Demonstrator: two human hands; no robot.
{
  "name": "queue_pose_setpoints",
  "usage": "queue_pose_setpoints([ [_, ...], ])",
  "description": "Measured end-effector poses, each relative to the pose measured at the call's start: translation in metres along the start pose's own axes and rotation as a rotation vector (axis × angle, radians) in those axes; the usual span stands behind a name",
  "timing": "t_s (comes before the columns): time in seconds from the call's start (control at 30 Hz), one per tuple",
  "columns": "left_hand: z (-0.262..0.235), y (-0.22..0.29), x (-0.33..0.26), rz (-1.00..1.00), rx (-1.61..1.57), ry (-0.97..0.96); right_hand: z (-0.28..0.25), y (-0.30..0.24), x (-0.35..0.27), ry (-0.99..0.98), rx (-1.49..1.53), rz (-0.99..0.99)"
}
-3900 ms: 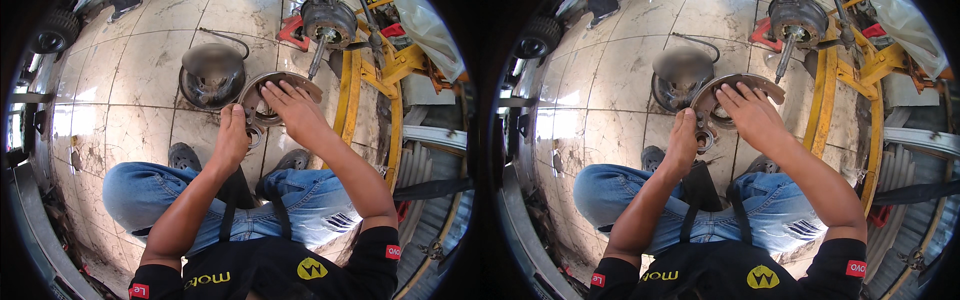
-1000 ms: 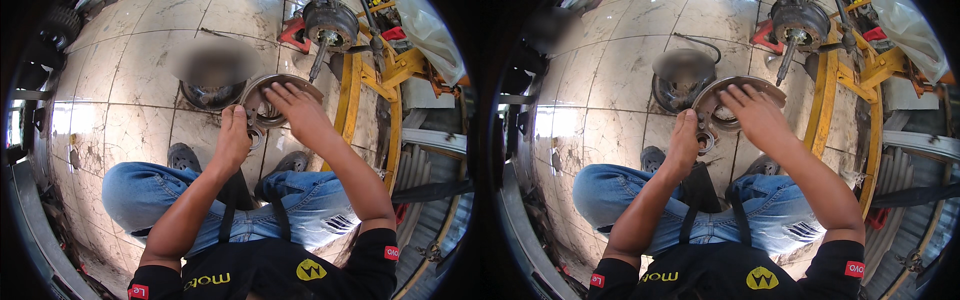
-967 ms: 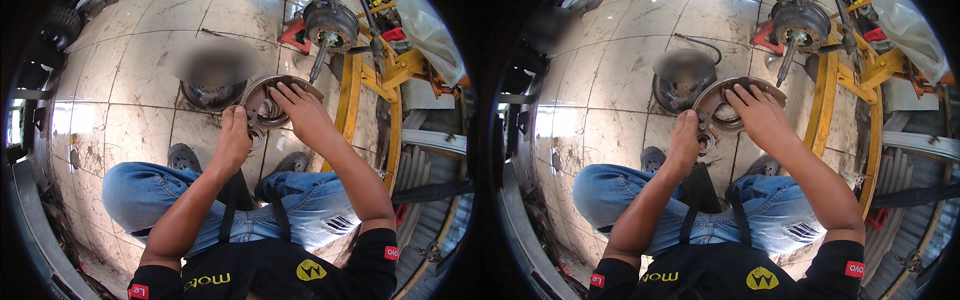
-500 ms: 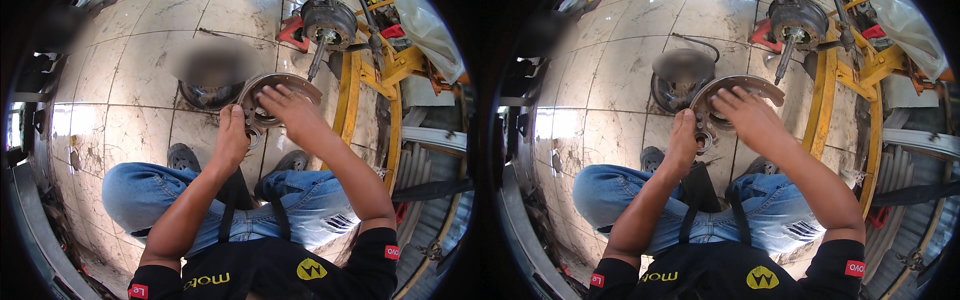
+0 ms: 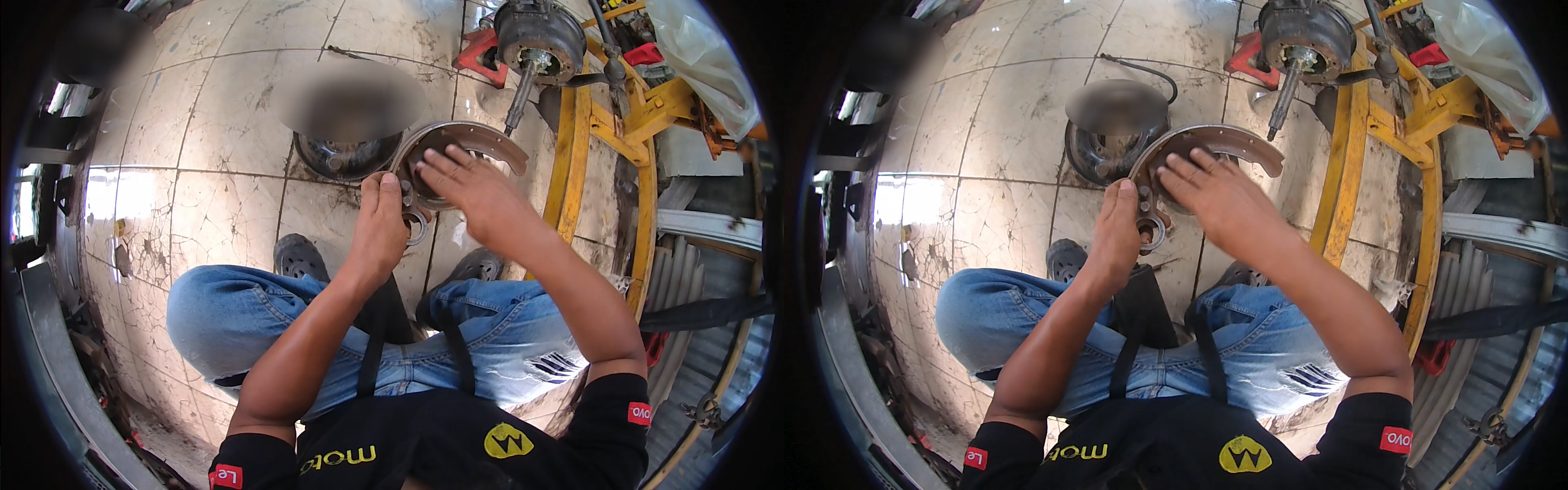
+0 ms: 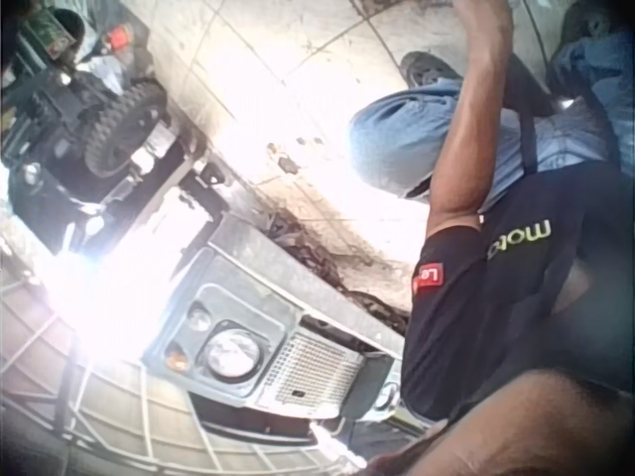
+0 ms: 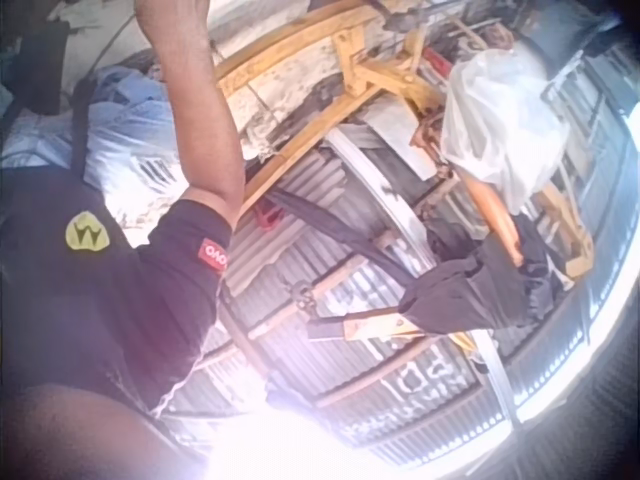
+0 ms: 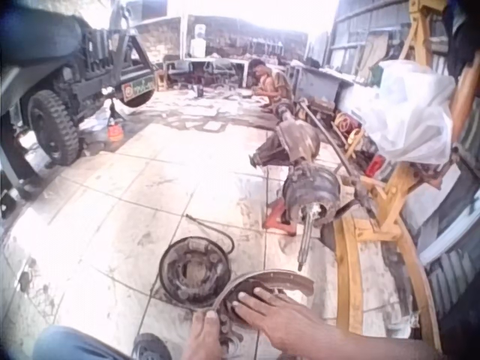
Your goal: The person sits on the floor and assembles a brake shoe with a return spring. They repeatedly position the spring onto the brake shoe, adjust its placement, and test the fit by hand. The brake drum and other parts remain on the floor nearby.
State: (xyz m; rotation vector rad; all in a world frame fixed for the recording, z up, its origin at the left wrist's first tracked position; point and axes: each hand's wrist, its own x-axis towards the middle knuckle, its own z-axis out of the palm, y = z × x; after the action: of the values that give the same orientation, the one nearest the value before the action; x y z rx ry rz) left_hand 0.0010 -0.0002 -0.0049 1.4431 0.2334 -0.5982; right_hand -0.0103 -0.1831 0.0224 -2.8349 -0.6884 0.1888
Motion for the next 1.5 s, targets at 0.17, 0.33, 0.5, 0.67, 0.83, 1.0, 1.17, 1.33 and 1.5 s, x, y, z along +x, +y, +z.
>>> queue_pose_setpoints([
  [0.17, -0.004, -0.010, 0.006, -0.019, 0.010, -0.010, 0.002, 0.001, 0.000, 0.005, -0.029, 0.063],
  [0.33, 0.001, 0.001, 0.000, -0.063, 0.016, 0.002, 0.002, 0.007, -0.001, 0.013, -0.055, 0.100],
  [0.5, -0.003, -0.018, 0.009, 0.033, 0.005, 0.008, -0.002, -0.009, 0.001, 0.017, -0.008, -0.001],
  [0.67, -0.002, -0.018, 0.010, 0.024, -0.007, 0.001, 0.003, 0.010, -0.003, 0.076, -0.130, 0.145],
  [0.83, -0.002, -0.011, 0.005, 0.008, 0.016, -0.006, 0.004, 0.006, 0.000, 0.073, -0.075, 0.045],
  [1.0, -0.002, -0.021, 0.011, 0.052, 0.000, 0.023, 0.003, 0.001, -0.002, 0.046, -0.061, 0.132],
  [1.17, 0.002, 0.001, -0.001, -0.020, -0.069, -0.034, 0.004, 0.016, -0.003, 0.038, -0.115, 0.133],
  [1.33, 0.001, -0.010, 0.005, 0.058, -0.070, 0.018, -0.003, -0.003, 0.000, 0.019, -0.015, 0.045],
  [1.5, -0.002, -0.013, 0.007, 0.026, -0.022, -0.010, 0.004, 0.017, -0.005, 0.045, -0.111, 0.118],
])
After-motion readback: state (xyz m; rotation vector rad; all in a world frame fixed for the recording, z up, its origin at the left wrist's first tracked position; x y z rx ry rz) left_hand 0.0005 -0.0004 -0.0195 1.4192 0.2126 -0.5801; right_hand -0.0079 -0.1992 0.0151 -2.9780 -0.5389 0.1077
